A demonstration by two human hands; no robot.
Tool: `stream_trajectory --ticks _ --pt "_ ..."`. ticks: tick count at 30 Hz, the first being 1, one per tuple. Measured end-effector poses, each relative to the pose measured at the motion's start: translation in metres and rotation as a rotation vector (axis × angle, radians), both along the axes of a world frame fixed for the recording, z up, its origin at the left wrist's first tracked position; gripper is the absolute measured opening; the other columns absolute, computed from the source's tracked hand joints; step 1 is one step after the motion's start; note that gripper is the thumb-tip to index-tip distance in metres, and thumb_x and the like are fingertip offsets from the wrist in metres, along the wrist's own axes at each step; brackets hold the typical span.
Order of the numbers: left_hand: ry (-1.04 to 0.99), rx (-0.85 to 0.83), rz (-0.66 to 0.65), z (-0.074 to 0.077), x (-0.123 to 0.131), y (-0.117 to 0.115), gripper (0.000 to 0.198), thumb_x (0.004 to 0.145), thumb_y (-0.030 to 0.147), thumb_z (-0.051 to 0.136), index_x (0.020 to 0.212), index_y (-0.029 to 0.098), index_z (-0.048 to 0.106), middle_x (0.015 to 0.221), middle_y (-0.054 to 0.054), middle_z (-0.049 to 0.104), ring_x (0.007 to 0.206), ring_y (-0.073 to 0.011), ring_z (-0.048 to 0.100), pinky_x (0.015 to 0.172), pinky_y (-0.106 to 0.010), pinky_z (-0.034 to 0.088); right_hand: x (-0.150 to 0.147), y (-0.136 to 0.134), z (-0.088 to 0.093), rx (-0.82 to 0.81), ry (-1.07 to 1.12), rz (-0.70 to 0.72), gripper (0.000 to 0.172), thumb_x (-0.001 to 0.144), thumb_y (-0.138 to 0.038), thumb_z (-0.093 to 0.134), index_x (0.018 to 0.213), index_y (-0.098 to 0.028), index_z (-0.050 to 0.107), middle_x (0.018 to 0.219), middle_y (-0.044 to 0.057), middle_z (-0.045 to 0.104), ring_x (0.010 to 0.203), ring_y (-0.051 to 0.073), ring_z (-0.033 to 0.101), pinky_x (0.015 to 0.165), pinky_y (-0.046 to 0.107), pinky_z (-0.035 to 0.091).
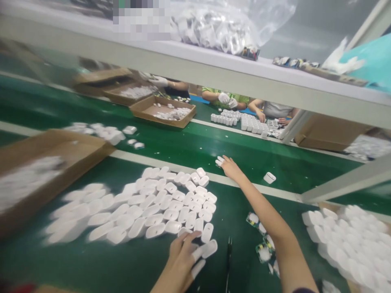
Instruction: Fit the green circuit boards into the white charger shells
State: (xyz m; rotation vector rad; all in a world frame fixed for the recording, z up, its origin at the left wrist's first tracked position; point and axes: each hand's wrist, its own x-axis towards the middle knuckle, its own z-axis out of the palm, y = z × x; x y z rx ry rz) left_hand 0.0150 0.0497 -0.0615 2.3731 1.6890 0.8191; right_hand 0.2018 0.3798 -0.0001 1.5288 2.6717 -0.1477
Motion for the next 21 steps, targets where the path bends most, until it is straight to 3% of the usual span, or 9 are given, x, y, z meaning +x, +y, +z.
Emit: stream_trajectory --ticks 3,6,9,11,13,16,21 --pt "0.024 0.003 -0.056 -0.009 0.002 0.001 0.051 0.078 -0.012 0.064 0.111 0.024 0.077 0.134 -0.014 0.068 0.120 -0.0366 0.064 0.093 -0.054 0.065 -0.014 0.015 -0.005 -0.087 0.037 -0.007 0.034 0.103 -0.036 0.070 0.132 -0.017 0.066 0.135 0.012 0.068 0.116 0.026 0.070 0.098 0.048 0.061" --pt "0.017 -0.015 -0.156 -0.008 -0.001 -0.001 0.056 0.073 -0.017 0.059 0.108 0.023 0.077 0.131 -0.014 0.069 0.118 -0.0364 0.067 0.091 -0.054 0.066 -0.006 0.015 -0.005 -0.145 0.127 -0.078 0.035 0.103 -0.036 0.070 0.132 -0.017 0.066 0.136 0.012 0.067 0.116 0.027 0.069 0.099 0.048 0.061" --pt "-0.135 -0.039 -0.260 0.010 -0.008 -0.004 0.056 0.081 -0.010 0.060 0.128 0.020 0.069 0.135 -0.018 0.069 0.129 -0.0372 0.065 0.101 -0.055 0.064 0.011 0.003 -0.003 -0.207 0.298 -0.185 0.036 0.102 -0.036 0.071 0.132 -0.016 0.066 0.135 0.012 0.067 0.116 0.027 0.070 0.098 0.049 0.061" --pt "-0.316 -0.082 -0.310 0.027 -0.012 -0.006 0.049 0.093 0.000 0.059 0.139 0.017 0.059 0.142 -0.022 0.066 0.136 -0.0335 0.065 0.107 -0.049 0.062 0.022 -0.015 -0.002 -0.250 0.464 -0.272 0.035 0.102 -0.037 0.070 0.131 -0.016 0.066 0.133 0.011 0.068 0.114 0.027 0.070 0.097 0.048 0.061" --pt "-0.469 -0.126 -0.359 0.042 -0.015 -0.006 0.037 0.097 0.009 0.061 0.133 0.018 0.059 0.148 -0.023 0.063 0.136 -0.0312 0.067 0.106 -0.043 0.063 0.033 -0.045 0.001 -0.302 0.660 -0.352 0.034 0.103 -0.038 0.069 0.130 -0.017 0.066 0.130 0.010 0.069 0.111 0.025 0.071 0.095 0.047 0.062" --pt "-0.650 -0.198 -0.357 0.052 -0.014 -0.006 0.027 0.094 0.016 0.070 0.119 0.022 0.062 0.143 -0.019 0.069 0.128 -0.0293 0.073 0.104 -0.042 0.063 0.049 -0.112 0.011 -0.413 0.967 -0.420 0.038 0.103 -0.045 0.066 0.126 -0.015 0.067 0.118 0.010 0.074 0.103 0.024 0.075 0.093 0.047 0.063" --pt "-0.832 -0.206 -0.296 0.056 0.001 -0.006 0.063 0.082 0.028 0.087 0.137 0.023 0.057 0.126 -0.014 0.075 0.112 -0.0276 0.076 0.097 -0.044 0.064 0.055 -0.247 0.030 -0.580 1.346 -0.489 0.051 0.090 -0.061 0.065 0.118 -0.019 0.073 0.100 0.012 0.081 0.088 0.029 0.080 0.085 0.050 0.066"
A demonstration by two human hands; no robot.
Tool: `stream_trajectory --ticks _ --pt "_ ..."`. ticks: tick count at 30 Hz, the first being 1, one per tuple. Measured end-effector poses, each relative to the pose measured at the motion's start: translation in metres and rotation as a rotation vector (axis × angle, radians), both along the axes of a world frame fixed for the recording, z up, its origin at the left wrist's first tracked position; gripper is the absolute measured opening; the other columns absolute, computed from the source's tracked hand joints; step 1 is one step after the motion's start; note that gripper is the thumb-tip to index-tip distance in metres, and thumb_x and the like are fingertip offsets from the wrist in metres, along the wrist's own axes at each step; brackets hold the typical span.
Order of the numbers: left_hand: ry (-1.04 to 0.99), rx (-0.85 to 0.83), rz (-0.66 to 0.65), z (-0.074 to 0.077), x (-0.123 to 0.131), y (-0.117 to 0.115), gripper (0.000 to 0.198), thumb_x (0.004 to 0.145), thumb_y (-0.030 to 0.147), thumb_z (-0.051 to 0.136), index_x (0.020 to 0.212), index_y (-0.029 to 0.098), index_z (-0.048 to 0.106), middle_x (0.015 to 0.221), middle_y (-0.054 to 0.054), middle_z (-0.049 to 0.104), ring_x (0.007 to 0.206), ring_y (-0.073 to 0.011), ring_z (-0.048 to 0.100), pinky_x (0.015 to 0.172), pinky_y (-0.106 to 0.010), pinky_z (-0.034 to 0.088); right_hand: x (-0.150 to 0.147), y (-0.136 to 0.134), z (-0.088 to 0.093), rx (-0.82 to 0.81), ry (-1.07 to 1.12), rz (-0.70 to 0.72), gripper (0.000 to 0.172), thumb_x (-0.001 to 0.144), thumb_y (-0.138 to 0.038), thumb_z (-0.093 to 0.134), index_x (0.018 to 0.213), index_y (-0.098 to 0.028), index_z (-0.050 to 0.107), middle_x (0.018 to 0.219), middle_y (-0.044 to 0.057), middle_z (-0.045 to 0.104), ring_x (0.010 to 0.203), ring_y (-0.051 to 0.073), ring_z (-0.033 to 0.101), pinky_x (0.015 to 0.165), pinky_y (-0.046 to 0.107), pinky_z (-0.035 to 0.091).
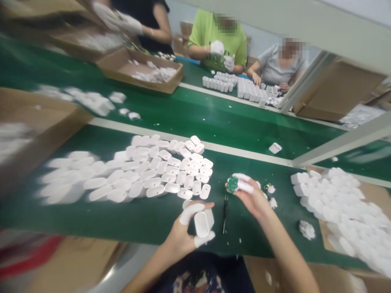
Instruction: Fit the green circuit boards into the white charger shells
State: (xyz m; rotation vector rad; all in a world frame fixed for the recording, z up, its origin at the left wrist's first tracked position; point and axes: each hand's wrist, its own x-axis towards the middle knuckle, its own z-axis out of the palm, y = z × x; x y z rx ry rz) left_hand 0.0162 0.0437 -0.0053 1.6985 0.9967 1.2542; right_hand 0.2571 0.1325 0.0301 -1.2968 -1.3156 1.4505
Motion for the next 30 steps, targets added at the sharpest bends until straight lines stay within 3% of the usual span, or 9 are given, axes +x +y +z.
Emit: stream_trajectory --ticks 5,7,10,13,17,23,30 --pt "-0.041 0.142 -0.044 0.012 0.006 0.002 0.063 0.085 0.032 0.087 0.141 0.026 0.061 0.125 -0.013 0.074 0.109 -0.0280 0.071 0.094 -0.044 0.062 -0.025 -0.086 0.014 -0.026 0.256 -0.115 0.043 0.087 -0.059 0.075 0.112 -0.025 0.075 0.108 0.010 0.082 0.089 0.030 0.081 0.085 0.049 0.067" --pt "-0.074 0.164 -0.077 0.017 0.005 0.000 0.063 0.085 0.036 0.087 0.142 0.026 0.061 0.122 -0.013 0.076 0.110 -0.0292 0.072 0.094 -0.044 0.062 -0.036 -0.105 0.021 0.094 0.315 -0.198 0.032 0.087 -0.051 0.080 0.107 -0.026 0.075 0.110 0.010 0.082 0.090 0.029 0.081 0.087 0.048 0.067" --pt "-0.100 0.099 -0.157 0.023 0.003 -0.008 0.065 0.087 0.033 0.086 0.145 0.027 0.060 0.122 -0.012 0.076 0.108 -0.0275 0.076 0.092 -0.037 0.063 -0.047 -0.122 0.036 0.393 0.194 -0.236 0.020 0.093 -0.042 0.078 0.105 -0.028 0.075 0.108 0.009 0.081 0.097 0.029 0.080 0.088 0.047 0.067" --pt "-0.100 0.059 -0.196 0.030 0.000 -0.016 0.067 0.091 0.030 0.083 0.151 0.030 0.055 0.127 -0.011 0.076 0.109 -0.0248 0.078 0.094 -0.033 0.064 -0.050 -0.129 0.048 0.636 0.027 -0.085 0.024 0.095 -0.030 0.076 0.118 -0.030 0.072 0.110 0.009 0.080 0.111 0.031 0.075 0.095 0.051 0.064" --pt "-0.062 0.100 -0.197 0.037 -0.002 -0.021 0.064 0.093 0.034 0.080 0.151 0.028 0.054 0.126 -0.012 0.076 0.109 -0.0260 0.078 0.094 -0.033 0.065 -0.050 -0.131 0.055 0.760 -0.128 0.074 0.039 0.088 -0.015 0.077 0.124 -0.028 0.070 0.110 0.010 0.081 0.116 0.032 0.072 0.096 0.052 0.063" --pt "-0.041 0.187 -0.164 0.037 -0.004 -0.020 0.064 0.095 0.040 0.077 0.153 0.025 0.054 0.122 -0.013 0.076 0.104 -0.0253 0.078 0.089 -0.032 0.066 -0.057 -0.129 0.058 0.829 -0.105 0.059 0.037 0.087 -0.010 0.076 0.121 -0.024 0.071 0.109 0.012 0.082 0.116 0.029 0.071 0.096 0.045 0.065" --pt "-0.029 0.208 -0.168 0.035 -0.007 -0.021 0.069 0.094 0.035 0.080 0.156 0.025 0.051 0.122 -0.012 0.075 0.104 -0.0238 0.077 0.090 -0.030 0.065 -0.063 -0.131 0.053 0.783 -0.097 0.052 0.038 0.086 -0.007 0.077 0.120 -0.023 0.072 0.112 0.011 0.082 0.118 0.028 0.069 0.098 0.043 0.063"
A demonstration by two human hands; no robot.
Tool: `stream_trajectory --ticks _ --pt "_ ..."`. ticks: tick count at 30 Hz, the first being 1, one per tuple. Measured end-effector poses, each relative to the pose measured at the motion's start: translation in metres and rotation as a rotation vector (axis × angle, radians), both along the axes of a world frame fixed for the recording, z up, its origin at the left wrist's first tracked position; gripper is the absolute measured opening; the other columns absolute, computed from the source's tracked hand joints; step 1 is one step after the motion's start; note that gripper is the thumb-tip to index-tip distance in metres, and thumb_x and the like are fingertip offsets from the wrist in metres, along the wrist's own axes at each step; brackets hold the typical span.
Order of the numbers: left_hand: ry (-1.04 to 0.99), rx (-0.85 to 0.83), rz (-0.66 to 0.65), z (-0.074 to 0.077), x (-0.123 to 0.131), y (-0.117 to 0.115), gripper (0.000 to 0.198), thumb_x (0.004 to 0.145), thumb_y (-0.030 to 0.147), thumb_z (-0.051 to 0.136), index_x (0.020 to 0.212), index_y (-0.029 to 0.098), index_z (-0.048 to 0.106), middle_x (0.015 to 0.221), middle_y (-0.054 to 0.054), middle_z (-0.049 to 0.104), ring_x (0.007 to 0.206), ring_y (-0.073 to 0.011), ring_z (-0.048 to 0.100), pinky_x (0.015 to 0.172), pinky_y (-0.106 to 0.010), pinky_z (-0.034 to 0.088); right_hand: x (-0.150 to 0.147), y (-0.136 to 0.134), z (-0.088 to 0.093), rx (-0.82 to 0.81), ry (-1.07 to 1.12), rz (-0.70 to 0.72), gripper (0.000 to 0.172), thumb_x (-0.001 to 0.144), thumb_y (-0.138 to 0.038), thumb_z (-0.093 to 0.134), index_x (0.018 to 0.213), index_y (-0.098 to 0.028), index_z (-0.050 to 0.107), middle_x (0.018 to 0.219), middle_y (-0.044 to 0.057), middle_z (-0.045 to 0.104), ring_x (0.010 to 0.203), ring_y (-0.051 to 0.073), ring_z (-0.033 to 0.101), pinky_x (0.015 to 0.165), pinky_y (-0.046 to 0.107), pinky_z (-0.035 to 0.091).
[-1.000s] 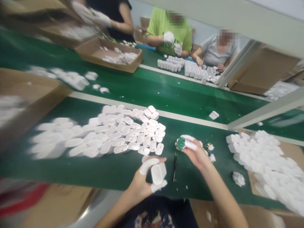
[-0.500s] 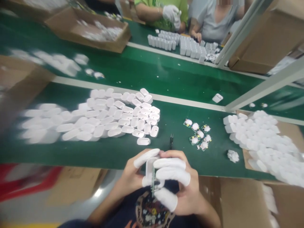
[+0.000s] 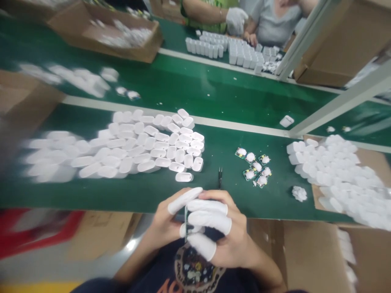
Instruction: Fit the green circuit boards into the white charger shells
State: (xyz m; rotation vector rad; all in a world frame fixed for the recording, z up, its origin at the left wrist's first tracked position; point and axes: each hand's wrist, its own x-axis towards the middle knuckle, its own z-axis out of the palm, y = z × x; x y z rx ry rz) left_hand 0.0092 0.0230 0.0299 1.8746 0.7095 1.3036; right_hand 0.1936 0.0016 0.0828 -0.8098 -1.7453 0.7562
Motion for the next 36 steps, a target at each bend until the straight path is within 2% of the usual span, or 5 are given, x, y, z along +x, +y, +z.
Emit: stream_trajectory --ticks 10,19,26,29,36 --pt "0.047 -0.047 -0.017 -0.006 0.001 -0.001 0.064 0.094 0.034 0.078 0.153 0.024 0.055 0.129 -0.015 0.075 0.110 -0.0275 0.077 0.092 -0.034 0.065 -0.004 -0.008 0.002 -0.129 -0.094 -0.118 0.037 0.092 -0.019 0.078 0.126 -0.031 0.068 0.138 0.011 0.069 0.131 0.029 0.065 0.106 0.046 0.059" --pt "0.067 -0.044 -0.041 -0.004 0.000 -0.004 0.068 0.099 0.028 0.072 0.161 0.027 0.045 0.130 -0.014 0.072 0.112 -0.0255 0.075 0.093 -0.033 0.064 -0.004 -0.011 0.003 -0.111 -0.115 -0.162 0.038 0.092 -0.011 0.075 0.123 -0.033 0.069 0.119 0.006 0.071 0.114 0.022 0.068 0.098 0.035 0.059" --pt "0.169 0.050 0.042 -0.004 0.002 -0.003 0.070 0.094 0.010 0.069 0.158 0.023 0.046 0.131 -0.016 0.068 0.116 -0.0257 0.072 0.094 -0.035 0.065 -0.008 -0.020 -0.014 -0.586 0.124 -0.133 0.059 0.092 -0.023 0.076 0.143 -0.039 0.052 0.151 0.008 0.053 0.138 0.025 0.059 0.109 0.040 0.059" --pt "0.186 0.076 0.056 -0.009 0.002 -0.001 0.064 0.096 0.012 0.068 0.155 0.020 0.048 0.129 -0.017 0.067 0.113 -0.0251 0.073 0.089 -0.032 0.066 -0.007 -0.019 -0.020 -0.771 0.226 -0.072 0.063 0.089 -0.029 0.082 0.143 -0.035 0.051 0.154 0.011 0.052 0.135 0.026 0.064 0.107 0.041 0.061" --pt "0.202 0.094 0.014 -0.013 0.001 0.001 0.059 0.098 0.013 0.065 0.155 0.018 0.047 0.122 -0.015 0.071 0.111 -0.0252 0.073 0.092 -0.034 0.065 -0.006 -0.013 -0.024 -0.785 0.243 -0.078 0.045 0.087 -0.033 0.084 0.127 -0.027 0.062 0.134 0.012 0.068 0.119 0.025 0.072 0.098 0.038 0.065"
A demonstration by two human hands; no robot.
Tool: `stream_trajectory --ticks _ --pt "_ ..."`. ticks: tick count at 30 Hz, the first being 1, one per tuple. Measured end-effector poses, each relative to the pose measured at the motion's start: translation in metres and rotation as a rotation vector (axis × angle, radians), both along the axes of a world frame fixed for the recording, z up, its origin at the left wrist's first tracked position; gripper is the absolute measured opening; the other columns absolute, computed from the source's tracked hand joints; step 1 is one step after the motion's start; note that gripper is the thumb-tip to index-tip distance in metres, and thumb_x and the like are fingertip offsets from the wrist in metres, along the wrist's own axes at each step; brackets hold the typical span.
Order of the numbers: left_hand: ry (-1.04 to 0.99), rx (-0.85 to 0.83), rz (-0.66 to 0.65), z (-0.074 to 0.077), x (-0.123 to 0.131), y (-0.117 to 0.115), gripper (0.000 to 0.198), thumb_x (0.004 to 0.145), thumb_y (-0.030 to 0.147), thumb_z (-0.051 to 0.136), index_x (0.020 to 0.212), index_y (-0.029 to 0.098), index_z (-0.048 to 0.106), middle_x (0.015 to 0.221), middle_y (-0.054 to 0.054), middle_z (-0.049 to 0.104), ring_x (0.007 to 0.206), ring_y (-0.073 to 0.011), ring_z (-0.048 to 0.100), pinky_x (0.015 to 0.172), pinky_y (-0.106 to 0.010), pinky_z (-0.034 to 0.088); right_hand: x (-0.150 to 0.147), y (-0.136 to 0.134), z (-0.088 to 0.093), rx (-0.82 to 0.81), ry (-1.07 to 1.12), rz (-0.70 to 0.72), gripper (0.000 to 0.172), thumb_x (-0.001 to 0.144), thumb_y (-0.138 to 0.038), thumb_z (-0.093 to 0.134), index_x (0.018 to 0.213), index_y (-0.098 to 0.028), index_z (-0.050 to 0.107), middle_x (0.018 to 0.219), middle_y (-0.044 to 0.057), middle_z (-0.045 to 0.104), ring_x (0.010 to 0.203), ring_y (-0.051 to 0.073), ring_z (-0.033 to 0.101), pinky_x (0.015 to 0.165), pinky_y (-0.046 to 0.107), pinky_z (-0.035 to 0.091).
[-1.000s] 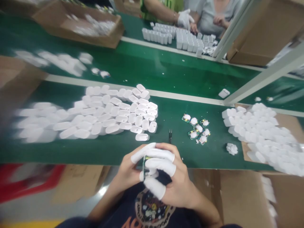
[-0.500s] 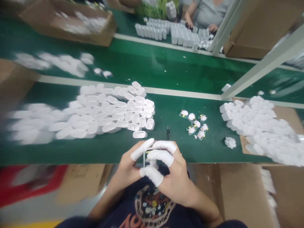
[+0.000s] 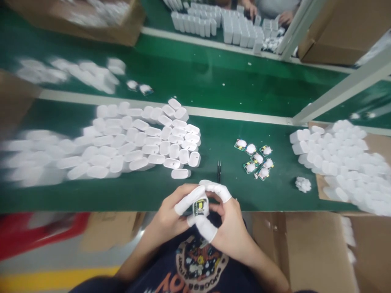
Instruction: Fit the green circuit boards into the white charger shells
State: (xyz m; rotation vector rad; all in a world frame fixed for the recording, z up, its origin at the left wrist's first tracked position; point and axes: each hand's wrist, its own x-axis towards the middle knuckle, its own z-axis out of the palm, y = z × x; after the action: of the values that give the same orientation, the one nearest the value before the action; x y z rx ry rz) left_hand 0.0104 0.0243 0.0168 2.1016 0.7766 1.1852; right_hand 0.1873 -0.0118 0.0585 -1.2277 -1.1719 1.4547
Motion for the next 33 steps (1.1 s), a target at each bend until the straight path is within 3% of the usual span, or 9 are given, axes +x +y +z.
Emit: stream_trajectory --ticks 6,9,12,14,18,24,28,33 --pt "0.003 -0.063 0.043 0.004 -0.001 -0.005 0.059 0.100 0.018 0.067 0.155 0.021 0.047 0.125 -0.014 0.071 0.114 -0.0253 0.074 0.096 -0.033 0.064 -0.005 0.004 -0.007 0.050 -0.041 -0.033 0.045 0.088 -0.028 0.083 0.128 -0.026 0.063 0.132 0.012 0.069 0.109 0.023 0.074 0.090 0.035 0.068" --pt "-0.054 -0.109 0.068 0.006 -0.001 -0.007 0.060 0.098 0.024 0.072 0.154 0.023 0.050 0.123 -0.013 0.071 0.108 -0.0237 0.075 0.090 -0.030 0.065 0.002 0.009 -0.007 0.012 0.097 0.052 0.050 0.086 -0.035 0.087 0.130 -0.026 0.065 0.132 0.012 0.069 0.113 0.025 0.073 0.092 0.038 0.067" --pt "-0.118 -0.168 0.034 0.006 -0.001 -0.005 0.063 0.096 0.033 0.077 0.153 0.027 0.052 0.120 -0.010 0.069 0.104 -0.0226 0.074 0.087 -0.030 0.064 0.014 0.014 -0.008 -0.034 0.286 0.170 0.042 0.093 -0.040 0.081 0.131 -0.027 0.066 0.124 0.010 0.073 0.114 0.025 0.074 0.097 0.041 0.065" --pt "-0.120 -0.196 0.001 0.006 -0.001 -0.004 0.064 0.095 0.038 0.078 0.153 0.029 0.053 0.118 -0.009 0.069 0.102 -0.0225 0.073 0.086 -0.031 0.064 0.020 0.017 -0.010 -0.064 0.317 0.175 0.036 0.095 -0.040 0.079 0.127 -0.026 0.068 0.120 0.010 0.073 0.113 0.024 0.074 0.098 0.041 0.065" --pt "-0.065 -0.213 -0.037 0.007 0.001 -0.003 0.061 0.098 0.039 0.074 0.154 0.028 0.051 0.122 -0.011 0.070 0.104 -0.0229 0.074 0.088 -0.031 0.065 0.021 0.015 -0.014 -0.078 0.261 0.141 0.038 0.091 -0.043 0.082 0.121 -0.024 0.068 0.118 0.010 0.073 0.111 0.024 0.073 0.089 0.036 0.066" --pt "0.024 -0.101 -0.032 0.007 0.006 -0.006 0.060 0.101 0.029 0.069 0.156 0.024 0.044 0.125 -0.015 0.071 0.113 -0.0262 0.075 0.092 -0.034 0.065 0.013 0.009 -0.012 -0.013 0.024 0.059 0.034 0.096 -0.045 0.073 0.122 -0.024 0.070 0.110 0.011 0.076 0.096 0.023 0.077 0.073 0.030 0.068" --pt "0.019 -0.113 0.022 0.004 0.006 -0.004 0.060 0.100 0.027 0.071 0.155 0.024 0.047 0.127 -0.015 0.071 0.114 -0.0258 0.075 0.094 -0.033 0.065 0.015 0.014 -0.014 0.016 -0.028 0.053 0.034 0.097 -0.042 0.074 0.124 -0.023 0.072 0.115 0.012 0.077 0.098 0.024 0.078 0.080 0.035 0.069" --pt "0.008 -0.136 0.025 0.001 0.005 -0.003 0.064 0.097 0.027 0.074 0.156 0.026 0.048 0.128 -0.014 0.072 0.112 -0.0262 0.076 0.090 -0.032 0.065 0.022 0.020 -0.010 -0.042 -0.008 0.154 0.052 0.086 -0.045 0.086 0.130 -0.023 0.070 0.117 0.011 0.076 0.100 0.024 0.077 0.088 0.038 0.068"
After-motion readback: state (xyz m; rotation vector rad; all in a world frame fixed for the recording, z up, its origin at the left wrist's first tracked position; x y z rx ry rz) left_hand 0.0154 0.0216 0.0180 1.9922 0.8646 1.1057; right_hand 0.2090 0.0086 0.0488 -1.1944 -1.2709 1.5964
